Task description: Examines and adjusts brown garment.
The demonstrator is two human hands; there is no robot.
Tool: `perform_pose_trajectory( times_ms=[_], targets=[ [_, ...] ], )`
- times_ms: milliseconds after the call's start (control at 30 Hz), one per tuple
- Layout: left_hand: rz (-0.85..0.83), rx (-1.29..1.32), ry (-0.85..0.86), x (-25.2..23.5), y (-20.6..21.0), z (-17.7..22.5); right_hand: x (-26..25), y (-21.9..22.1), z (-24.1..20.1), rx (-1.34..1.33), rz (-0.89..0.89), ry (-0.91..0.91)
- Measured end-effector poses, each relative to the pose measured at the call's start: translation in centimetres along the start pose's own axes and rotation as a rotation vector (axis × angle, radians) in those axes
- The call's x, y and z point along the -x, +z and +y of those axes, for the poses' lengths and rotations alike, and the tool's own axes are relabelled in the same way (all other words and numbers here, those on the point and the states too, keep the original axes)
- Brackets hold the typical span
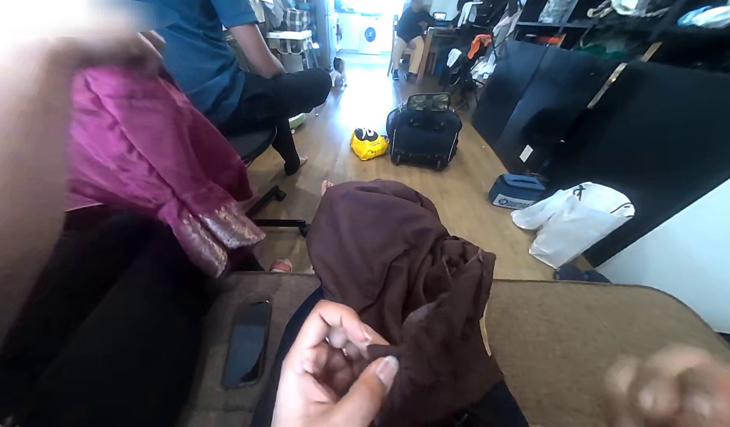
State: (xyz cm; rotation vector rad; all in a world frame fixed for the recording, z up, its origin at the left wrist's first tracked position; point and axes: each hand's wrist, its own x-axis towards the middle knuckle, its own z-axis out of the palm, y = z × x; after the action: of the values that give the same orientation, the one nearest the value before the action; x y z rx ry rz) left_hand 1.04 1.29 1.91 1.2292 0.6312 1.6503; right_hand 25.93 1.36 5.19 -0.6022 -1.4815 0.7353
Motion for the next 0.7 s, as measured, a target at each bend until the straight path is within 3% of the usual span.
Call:
perform_pose_trajectory(
  times_ms=[67, 133, 233, 333, 700],
  targets=[
    [-0.008, 0.022, 0.005, -0.1, 0.0, 0.1, -0.5, -2.0, 0.9, 0.267, 0.12, -0.102],
    [-0.049, 0.061, -0.008, 0.0, 0.3, -0.1, -0.1, -1.0, 0.8, 0.352, 0.089, -0.087],
    [-0.077, 0.064, -0.024, 0.3, 0.9, -0.1, 1.1, 3.2, 1.2, 0.348, -0.071, -0.063],
    [-0.072, 0.044, -0.017, 0.5, 0.8, 0.1, 1.9, 6.1, 1.7, 0.405, -0.101, -0.129],
    [-0.068, 0.09, -0.026, 0.6, 0.7, 0.0, 2.2, 7.0, 1.9, 0.427, -0.125, -0.127]
  ],
)
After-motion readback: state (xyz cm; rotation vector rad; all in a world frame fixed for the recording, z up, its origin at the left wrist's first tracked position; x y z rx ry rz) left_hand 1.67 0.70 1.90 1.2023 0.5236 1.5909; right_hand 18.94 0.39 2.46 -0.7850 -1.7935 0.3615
